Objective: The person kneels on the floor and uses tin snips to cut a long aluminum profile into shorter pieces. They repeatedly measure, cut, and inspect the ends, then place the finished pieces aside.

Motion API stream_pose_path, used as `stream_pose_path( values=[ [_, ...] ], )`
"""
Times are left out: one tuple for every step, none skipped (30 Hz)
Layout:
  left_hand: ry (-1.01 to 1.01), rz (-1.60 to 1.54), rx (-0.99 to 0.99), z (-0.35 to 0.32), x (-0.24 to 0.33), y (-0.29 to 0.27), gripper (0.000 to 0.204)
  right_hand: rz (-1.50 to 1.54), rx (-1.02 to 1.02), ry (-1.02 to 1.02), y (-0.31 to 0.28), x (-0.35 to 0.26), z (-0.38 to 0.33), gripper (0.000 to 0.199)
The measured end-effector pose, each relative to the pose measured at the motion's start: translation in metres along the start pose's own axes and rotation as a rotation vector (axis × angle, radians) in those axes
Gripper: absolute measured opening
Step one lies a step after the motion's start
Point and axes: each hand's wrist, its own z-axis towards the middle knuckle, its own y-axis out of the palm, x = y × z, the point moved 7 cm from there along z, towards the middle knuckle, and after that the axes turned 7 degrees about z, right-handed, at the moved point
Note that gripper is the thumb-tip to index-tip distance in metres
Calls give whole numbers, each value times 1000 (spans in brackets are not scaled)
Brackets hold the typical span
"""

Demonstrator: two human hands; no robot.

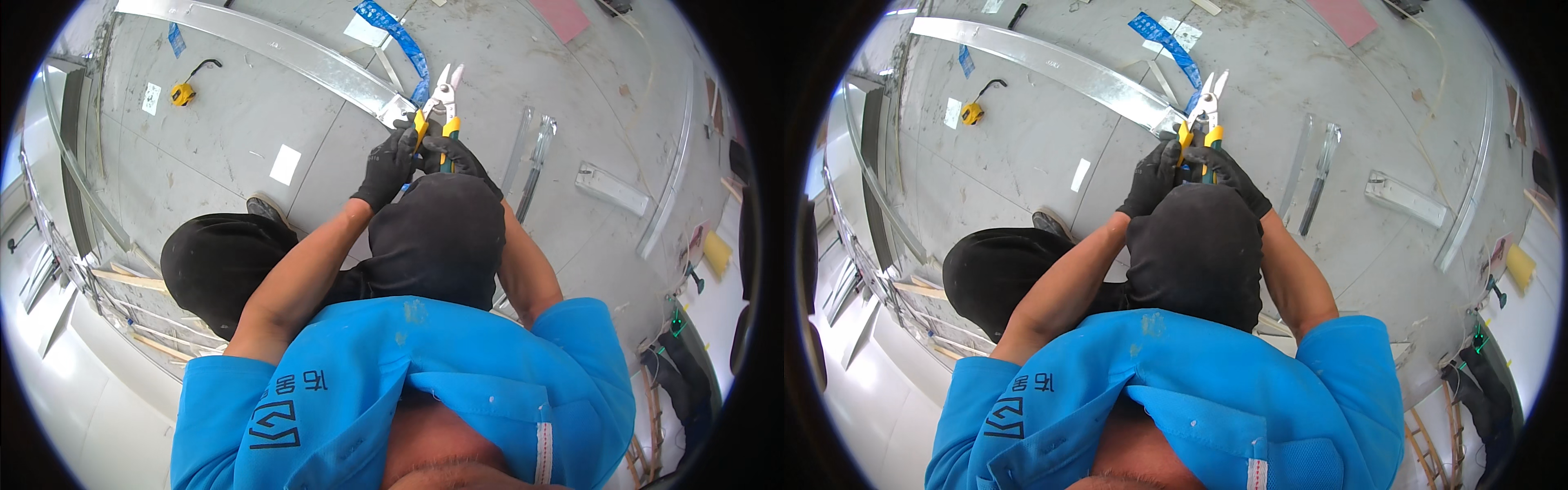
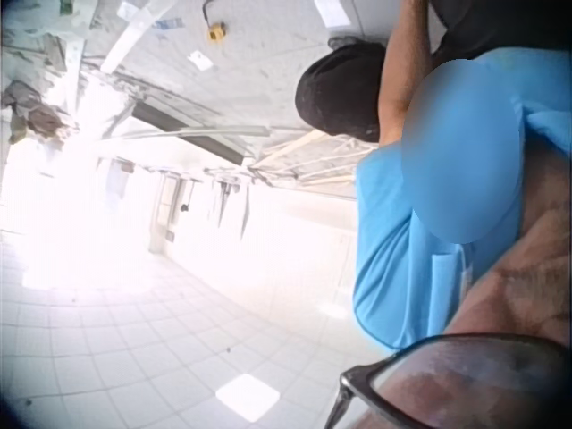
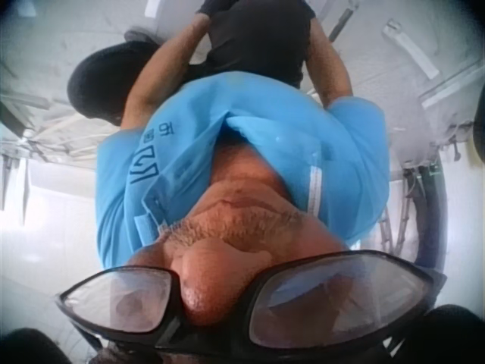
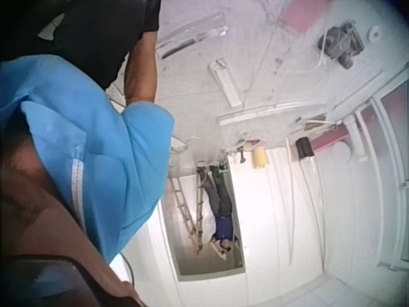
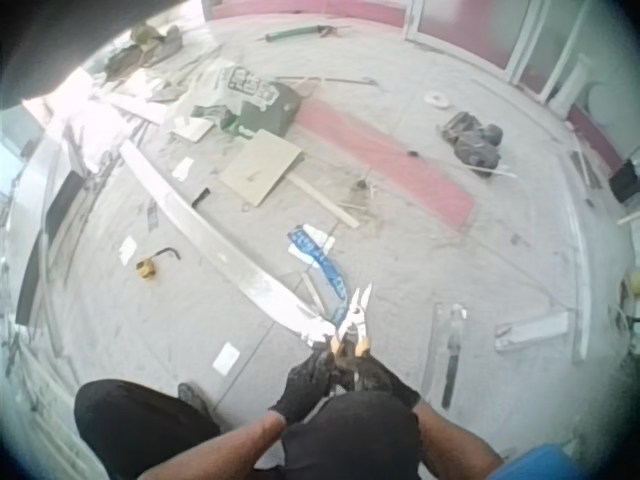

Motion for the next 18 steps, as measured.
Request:
stream_pose_path(
  values=[
    [63, 275, -67, -1, -4, 6, 34, -103, -46, -61, 3, -5, -2, 45],
    [58, 379, -171, 0, -2, 7, 34, -157, -158, -161, 24, -30, -6, 45],
    [55, 482, -277, 0, 6, 5, 34, -268, -172, -157, 25, -37, -6, 44],
    [52, 584, -383, -1, 8, 5, 34, -378, -190, -153, 26, -44, -7, 44],
    [-23, 578, -270, 2, -2, -3, 34, -544, -111, -43, 3, -48, -3, 43],
    [-99, 567, -158, 7, -11, -11, 34, -707, -30, 71, -18, -52, 0, 42],
    [-154, 445, -31, 16, -22, -25, 32, -807, 6, 182, -30, -51, 2, 43],
    [-193, 314, 102, 24, -30, -39, 32, -907, 31, 300, -40, -50, 2, 44],
    [-285, 282, 63, 33, -38, -43, 33, -1016, 34, 372, -43, -55, 5, 45],
    [-312, 301, 54, 42, -41, -44, 36, -1124, 37, 444, -47, -59, 8, 46],
    [-340, 318, 40, 50, -45, -45, 40, -1150, 20, 456, -46, -55, 10, 44],
    [-302, 387, 57, 59, -45, -47, 45, -1182, 1, 461, -44, -55, 16, 42],
    [-257, 453, 64, 64, -43, -47, 52, -1202, -8, 498, -42, -55, 22, 40],
    [-215, 518, 68, 69, -38, -48, 59, -1222, -15, 540, -36, -57, 25, 38],
    [-166, 580, 64, 74, -31, -48, 66, -1226, -13, 543, -32, -60, 27, 35],
    [-115, 642, 59, 79, -26, -48, 73, -1235, -21, 542, -35, -60, 30, 35],
    [-160, 569, -63, 86, -33, -42, 86, -1244, -32, 544, -38, -60, 34, 35],
    [-177, 585, -118, 88, -37, -40, 84, -1252, -42, 546, -39, -60, 37, 34]
  ],
)
